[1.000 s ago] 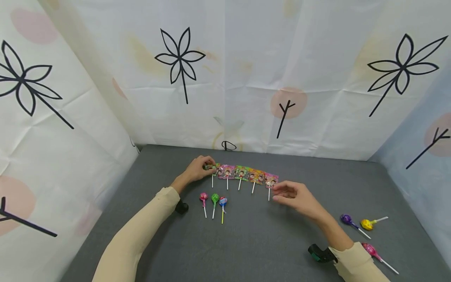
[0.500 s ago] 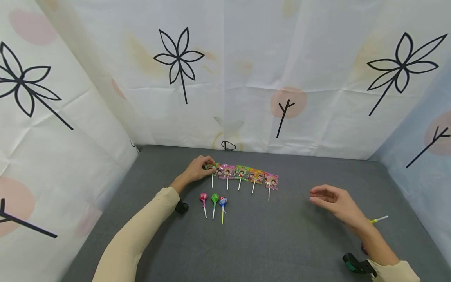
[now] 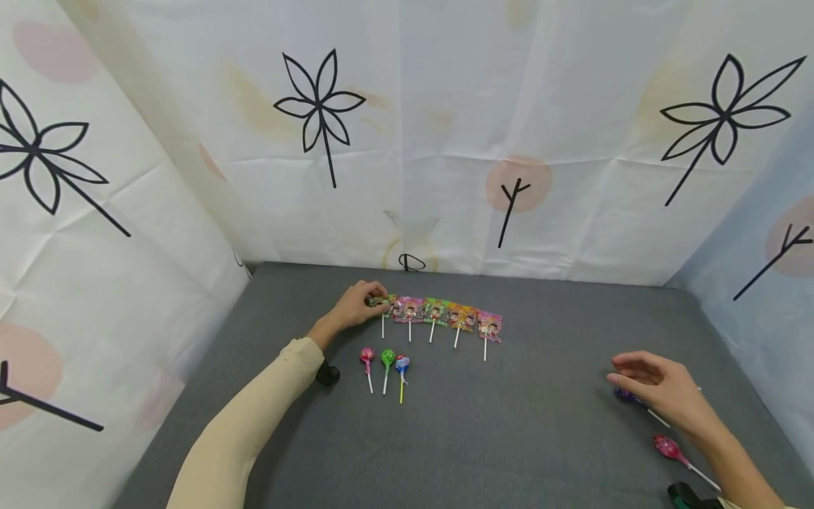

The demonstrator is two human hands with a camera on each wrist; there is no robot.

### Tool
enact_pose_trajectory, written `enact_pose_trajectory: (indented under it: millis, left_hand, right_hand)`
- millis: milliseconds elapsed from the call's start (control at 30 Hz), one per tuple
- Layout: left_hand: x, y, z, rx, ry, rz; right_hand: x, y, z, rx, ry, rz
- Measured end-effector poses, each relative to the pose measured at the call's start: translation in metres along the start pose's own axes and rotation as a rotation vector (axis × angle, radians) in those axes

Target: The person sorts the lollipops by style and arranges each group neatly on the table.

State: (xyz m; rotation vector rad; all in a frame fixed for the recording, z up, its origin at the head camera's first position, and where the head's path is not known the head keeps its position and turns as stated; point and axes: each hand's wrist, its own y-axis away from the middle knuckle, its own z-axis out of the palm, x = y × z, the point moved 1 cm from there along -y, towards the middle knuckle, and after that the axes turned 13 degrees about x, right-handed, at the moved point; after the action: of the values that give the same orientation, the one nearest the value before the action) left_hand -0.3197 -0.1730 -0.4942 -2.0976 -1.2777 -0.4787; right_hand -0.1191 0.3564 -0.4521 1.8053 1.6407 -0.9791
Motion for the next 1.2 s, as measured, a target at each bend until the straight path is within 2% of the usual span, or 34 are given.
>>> enact_pose_trajectory:
  millis: [433, 800, 933, 1200]
  left_hand:
    - [0.0, 0.0, 0.0, -0.003, -0.003, -0.007]
    - [0.0, 0.0, 0.0, 0.004, -0.003, -0.006]
    - [0.0, 0.0, 0.0, 0.005, -0.003, 0.009]
    - [0.001, 0.0, -0.001, -0.001, -0.006, -0.004]
  right_hand:
    - [0.008, 0.002, -0.005, -0.037, 0.017, 0.039]
    - [0.009, -0.003, -0.008, -0.1, 0.056, 0.012]
    - [0.011, -0.004, -0.009, -0.105, 0.056, 0.011]
    - [0.017, 0.001, -0.013, -0.105, 0.034, -0.029]
